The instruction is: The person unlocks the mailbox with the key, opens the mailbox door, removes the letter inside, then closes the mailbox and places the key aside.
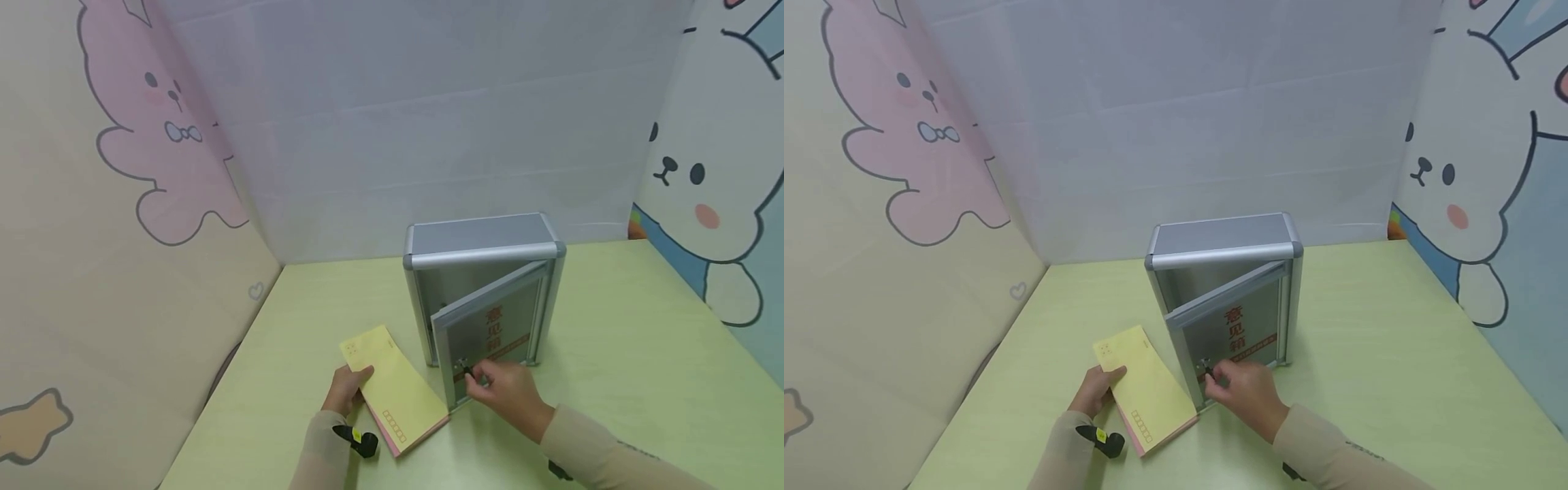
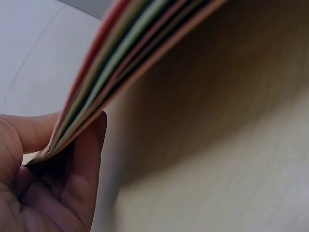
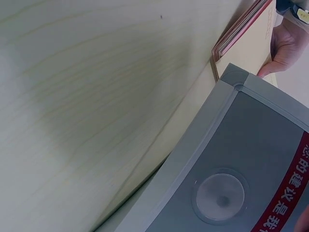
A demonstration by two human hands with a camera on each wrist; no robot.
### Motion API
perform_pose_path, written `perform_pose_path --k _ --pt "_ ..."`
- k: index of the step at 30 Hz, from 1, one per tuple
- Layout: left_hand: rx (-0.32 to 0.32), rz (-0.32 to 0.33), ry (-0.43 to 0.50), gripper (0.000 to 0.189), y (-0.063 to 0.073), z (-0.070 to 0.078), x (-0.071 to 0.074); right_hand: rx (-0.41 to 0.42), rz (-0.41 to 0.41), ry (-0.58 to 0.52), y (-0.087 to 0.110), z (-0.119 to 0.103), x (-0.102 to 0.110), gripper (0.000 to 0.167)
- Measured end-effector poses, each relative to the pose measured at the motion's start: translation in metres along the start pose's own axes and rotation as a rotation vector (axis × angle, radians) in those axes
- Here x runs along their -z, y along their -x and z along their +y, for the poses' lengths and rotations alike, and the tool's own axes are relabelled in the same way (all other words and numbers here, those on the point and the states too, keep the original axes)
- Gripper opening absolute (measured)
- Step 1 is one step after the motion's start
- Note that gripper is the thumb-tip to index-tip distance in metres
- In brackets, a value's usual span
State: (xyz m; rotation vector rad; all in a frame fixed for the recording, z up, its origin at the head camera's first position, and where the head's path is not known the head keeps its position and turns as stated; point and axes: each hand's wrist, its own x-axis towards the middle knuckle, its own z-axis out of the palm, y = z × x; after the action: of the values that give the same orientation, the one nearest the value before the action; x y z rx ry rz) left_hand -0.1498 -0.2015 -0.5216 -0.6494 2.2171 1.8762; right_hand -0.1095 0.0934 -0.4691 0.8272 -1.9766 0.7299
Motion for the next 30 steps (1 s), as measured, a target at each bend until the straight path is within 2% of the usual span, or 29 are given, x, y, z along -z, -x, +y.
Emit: perform_pose_path --k 12,17,23,30 --pt "0.018 0.084 -0.065 0.039 0.003 -0.006 -0.006 0.001 0.006 -0.002 0.003 -0.001 -0.001 0.035" --pt "0.020 0.108 -0.101 0.034 0.001 -0.010 -0.001 -0.002 -0.005 -0.013 0.003 -0.002 -0.003 0.030" --pt "0.017 0.102 -0.146 0.032 0.001 -0.014 0.007 0.006 -0.004 -0.006 0.005 -0.004 -0.007 0.031" --pt "0.004 0.073 -0.144 0.040 -0.001 -0.009 0.002 0.010 0.019 0.021 0.006 0.001 -0.005 0.046"
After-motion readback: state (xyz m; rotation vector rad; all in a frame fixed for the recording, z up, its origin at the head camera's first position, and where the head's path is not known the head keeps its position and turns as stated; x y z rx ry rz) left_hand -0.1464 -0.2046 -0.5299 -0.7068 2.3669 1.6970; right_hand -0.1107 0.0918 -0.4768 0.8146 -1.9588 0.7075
